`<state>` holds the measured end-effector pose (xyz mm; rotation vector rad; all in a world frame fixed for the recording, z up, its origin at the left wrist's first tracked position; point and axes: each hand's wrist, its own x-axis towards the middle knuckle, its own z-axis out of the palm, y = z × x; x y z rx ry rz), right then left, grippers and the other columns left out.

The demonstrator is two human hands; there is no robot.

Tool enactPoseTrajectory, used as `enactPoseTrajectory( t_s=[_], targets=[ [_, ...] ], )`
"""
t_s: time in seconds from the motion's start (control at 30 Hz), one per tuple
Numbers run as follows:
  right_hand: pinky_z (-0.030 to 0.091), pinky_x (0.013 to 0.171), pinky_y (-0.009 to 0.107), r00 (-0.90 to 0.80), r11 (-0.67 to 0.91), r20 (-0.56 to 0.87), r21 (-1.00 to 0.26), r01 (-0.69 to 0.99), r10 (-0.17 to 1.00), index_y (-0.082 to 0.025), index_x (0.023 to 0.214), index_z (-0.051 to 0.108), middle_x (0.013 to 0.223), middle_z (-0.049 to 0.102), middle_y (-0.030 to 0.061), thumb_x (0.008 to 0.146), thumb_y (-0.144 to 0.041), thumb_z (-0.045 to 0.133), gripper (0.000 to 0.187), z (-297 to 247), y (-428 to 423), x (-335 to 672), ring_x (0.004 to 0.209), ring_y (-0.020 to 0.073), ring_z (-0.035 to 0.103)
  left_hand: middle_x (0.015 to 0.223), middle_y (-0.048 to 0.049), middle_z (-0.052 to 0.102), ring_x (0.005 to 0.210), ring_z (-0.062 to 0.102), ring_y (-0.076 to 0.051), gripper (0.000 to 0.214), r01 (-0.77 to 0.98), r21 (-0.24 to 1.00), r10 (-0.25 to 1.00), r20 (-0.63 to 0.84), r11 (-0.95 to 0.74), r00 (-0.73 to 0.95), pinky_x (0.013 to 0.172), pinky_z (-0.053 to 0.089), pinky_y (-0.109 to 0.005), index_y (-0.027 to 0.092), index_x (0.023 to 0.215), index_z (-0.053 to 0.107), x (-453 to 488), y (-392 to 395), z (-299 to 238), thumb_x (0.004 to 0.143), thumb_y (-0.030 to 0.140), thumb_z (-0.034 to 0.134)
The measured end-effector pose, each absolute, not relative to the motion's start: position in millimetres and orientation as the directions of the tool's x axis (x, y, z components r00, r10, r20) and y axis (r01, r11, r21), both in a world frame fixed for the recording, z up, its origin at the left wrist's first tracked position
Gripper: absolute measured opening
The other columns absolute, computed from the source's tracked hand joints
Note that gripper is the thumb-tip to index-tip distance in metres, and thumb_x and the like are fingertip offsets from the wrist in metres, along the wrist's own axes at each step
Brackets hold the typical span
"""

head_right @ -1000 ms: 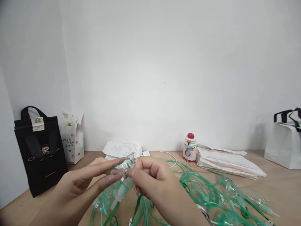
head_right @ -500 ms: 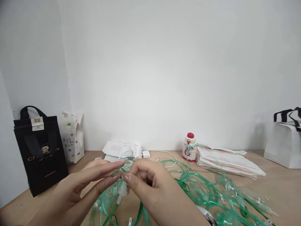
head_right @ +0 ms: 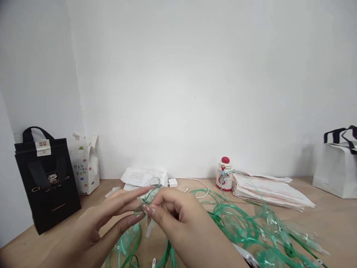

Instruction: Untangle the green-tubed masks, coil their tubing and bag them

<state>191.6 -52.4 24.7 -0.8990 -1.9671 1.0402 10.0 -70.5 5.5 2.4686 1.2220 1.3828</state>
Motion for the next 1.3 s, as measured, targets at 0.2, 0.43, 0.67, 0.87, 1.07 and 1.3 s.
enactPoseTrajectory(
  t_s=[0.2,0.43,0.67,0.87,1.07,1.3],
  targets=[
    [0.025,0.045,0.023,-0.358,0.474,0.352,-0.808,0.349,0.865,-0.02,0.064,0.049,0.05,0.036,-0.0065,0.084,-0.032,0.048,0.023,29.8,-56.7,186.4,0.047,0.0097,0.033,0.093,0.0014,0.069,0.091,0.062,-0.017,0.033,0.488,0.46,0.613,0.76,-0.742,0.215,0.077,0.051,-0.027,0.035,0.114,0.057,15.5,-78.9,10.8,0.088,0.022,0.043],
    [0.023,0.037,0.02,-0.415,0.384,0.252,-0.882,0.274,0.874,-0.02,0.065,0.051,0.043,0.036,-0.0086,0.081,-0.033,0.052,0.02,30.4,-59.1,182.6,0.036,0.0066,0.033,0.084,-0.0024,0.065,0.081,0.059,-0.017,0.022,0.511,0.557,0.738,0.617,-0.655,0.273,0.07,0.048,-0.026,0.024,0.09,0.061,16.9,-74.6,12.5,0.089,0.032,0.041],
    [0.027,0.041,0.02,-0.492,0.3,0.156,-0.926,0.228,0.856,-0.021,0.069,0.046,0.046,0.037,-0.009,0.077,-0.035,0.058,0.02,24.1,-55.5,180.6,0.041,0.0074,0.036,0.058,0.0028,0.051,0.058,0.049,-0.012,0.031,0.668,0.35,0.684,0.649,-0.657,0.333,0.056,0.038,-0.023,0.02,0.065,0.05,18.0,-73.1,14.5,0.091,0.026,0.035],
    [0.028,0.045,0.02,-0.478,0.363,0.16,-0.856,0.369,0.864,-0.022,0.07,0.043,0.053,0.04,-0.008,0.074,-0.036,0.063,0.025,26.4,-56.9,181.1,0.05,0.0091,0.039,0.059,0.0011,0.057,0.056,0.054,-0.012,0.024,0.713,0.201,0.531,0.802,-0.672,0.274,0.054,0.04,-0.022,0.018,0.067,0.056,13.2,-69.7,9.7,0.088,0.018,0.043],
    [0.031,0.046,0.02,-0.518,0.459,0.223,-0.799,0.388,0.826,-0.021,0.068,0.045,0.053,0.047,-0.006,0.087,-0.029,0.043,0.021,29.2,-56.8,179.6,0.045,0.0078,0.04,0.065,-0.001,0.061,0.063,0.056,-0.015,0.019,0.744,0.215,0.505,0.843,-0.632,0.186,0.061,0.043,-0.025,0.019,0.072,0.058,11.8,-67.1,13.2,0.087,0.019,0.046],
    [0.029,0.045,0.02,-0.506,0.437,0.248,-0.849,0.297,0.826,-0.021,0.067,0.041,0.052,0.043,-0.0069,0.087,-0.034,0.046,0.024,28.7,-55.3,179.9,0.047,0.0077,0.039,0.058,0.0023,0.059,0.054,0.056,-0.011,0.023,0.664,0.394,0.58,0.811,-0.636,0.075,0.052,0.043,-0.02,0.019,0.065,0.058,13.4,-70.1,12.5,0.086,0.022,0.048]
  ],
)
